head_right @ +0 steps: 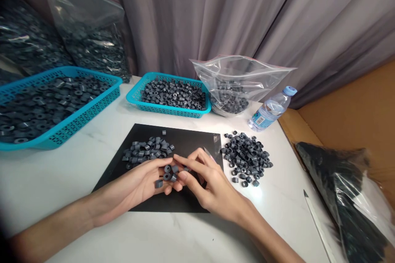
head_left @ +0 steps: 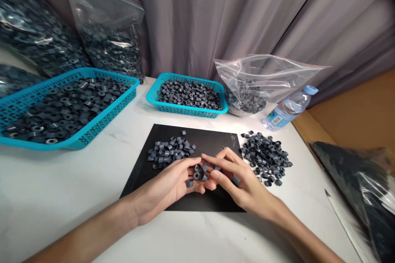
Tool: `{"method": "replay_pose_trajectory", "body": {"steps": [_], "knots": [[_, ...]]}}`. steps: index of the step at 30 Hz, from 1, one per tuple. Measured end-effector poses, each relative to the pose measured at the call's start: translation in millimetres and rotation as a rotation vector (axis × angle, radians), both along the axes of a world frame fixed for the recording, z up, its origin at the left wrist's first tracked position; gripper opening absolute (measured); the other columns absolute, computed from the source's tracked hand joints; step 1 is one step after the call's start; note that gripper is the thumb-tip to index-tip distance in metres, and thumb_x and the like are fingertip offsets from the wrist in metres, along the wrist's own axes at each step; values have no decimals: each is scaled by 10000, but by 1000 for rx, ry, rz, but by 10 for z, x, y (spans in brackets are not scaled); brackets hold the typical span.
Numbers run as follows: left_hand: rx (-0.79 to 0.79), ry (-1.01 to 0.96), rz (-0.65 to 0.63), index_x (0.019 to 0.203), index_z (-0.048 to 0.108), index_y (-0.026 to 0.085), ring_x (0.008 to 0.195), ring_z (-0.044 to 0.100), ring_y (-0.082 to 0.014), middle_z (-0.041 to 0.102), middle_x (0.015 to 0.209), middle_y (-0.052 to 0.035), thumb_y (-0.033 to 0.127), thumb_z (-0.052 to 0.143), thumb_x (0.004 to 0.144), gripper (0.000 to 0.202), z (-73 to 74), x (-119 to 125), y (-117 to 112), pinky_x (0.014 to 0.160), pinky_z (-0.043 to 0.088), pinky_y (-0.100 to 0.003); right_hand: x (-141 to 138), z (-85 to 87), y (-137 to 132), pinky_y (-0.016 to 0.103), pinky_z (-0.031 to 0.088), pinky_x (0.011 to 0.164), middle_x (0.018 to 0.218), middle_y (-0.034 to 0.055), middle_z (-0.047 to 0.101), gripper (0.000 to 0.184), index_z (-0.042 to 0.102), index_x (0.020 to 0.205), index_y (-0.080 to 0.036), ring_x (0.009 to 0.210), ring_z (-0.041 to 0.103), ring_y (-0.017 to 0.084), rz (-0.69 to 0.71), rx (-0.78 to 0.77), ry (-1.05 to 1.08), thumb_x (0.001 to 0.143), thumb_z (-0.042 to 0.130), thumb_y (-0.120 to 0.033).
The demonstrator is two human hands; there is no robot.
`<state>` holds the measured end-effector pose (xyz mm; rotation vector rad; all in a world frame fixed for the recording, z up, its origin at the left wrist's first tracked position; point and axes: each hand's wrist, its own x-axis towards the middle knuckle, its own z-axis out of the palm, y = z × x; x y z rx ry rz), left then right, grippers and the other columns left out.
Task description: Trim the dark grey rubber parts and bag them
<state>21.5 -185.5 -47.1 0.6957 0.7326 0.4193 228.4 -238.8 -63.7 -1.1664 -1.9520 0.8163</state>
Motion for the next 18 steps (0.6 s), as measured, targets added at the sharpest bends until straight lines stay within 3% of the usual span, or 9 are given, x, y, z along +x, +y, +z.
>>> {"method": "replay_pose_trajectory", "body": {"steps": [5,8,14,18], "knots": [[11,42,47,994,729,100,881,729,-216,776,942,-108,279,521,1000,275,47,-10,3,796,533,-310,-28,-43,0,284,445,689,952,16,594,129,642,1123,-229,739,522,145,-101,-60,118,1025,608,-305],[40,55,66,987,718,105,871,754,-231,789,951,-112,262,573,975,214,47,-21,-11,777,549,-312,-39,-53,2,275,424,646,887,2,608,100,642,999,-216,700,511,138,-114,-46,129,1001,652,-315],[52,78,99,997,700,104,894,777,-263,795,979,-117,241,598,966,174,24,-19,-30,859,579,-360,-41,-41,11,272,409,621,865,0,593,120,704,1088,-243,716,512,144,-137,22,80,990,672,-303],[2,103,128,992,679,107,805,782,-227,799,905,-88,209,594,967,135,79,18,-60,886,588,-374,-64,-48,11,263,399,593,850,0,563,118,724,1073,-248,710,510,139,-175,21,81,987,667,-305]]}}
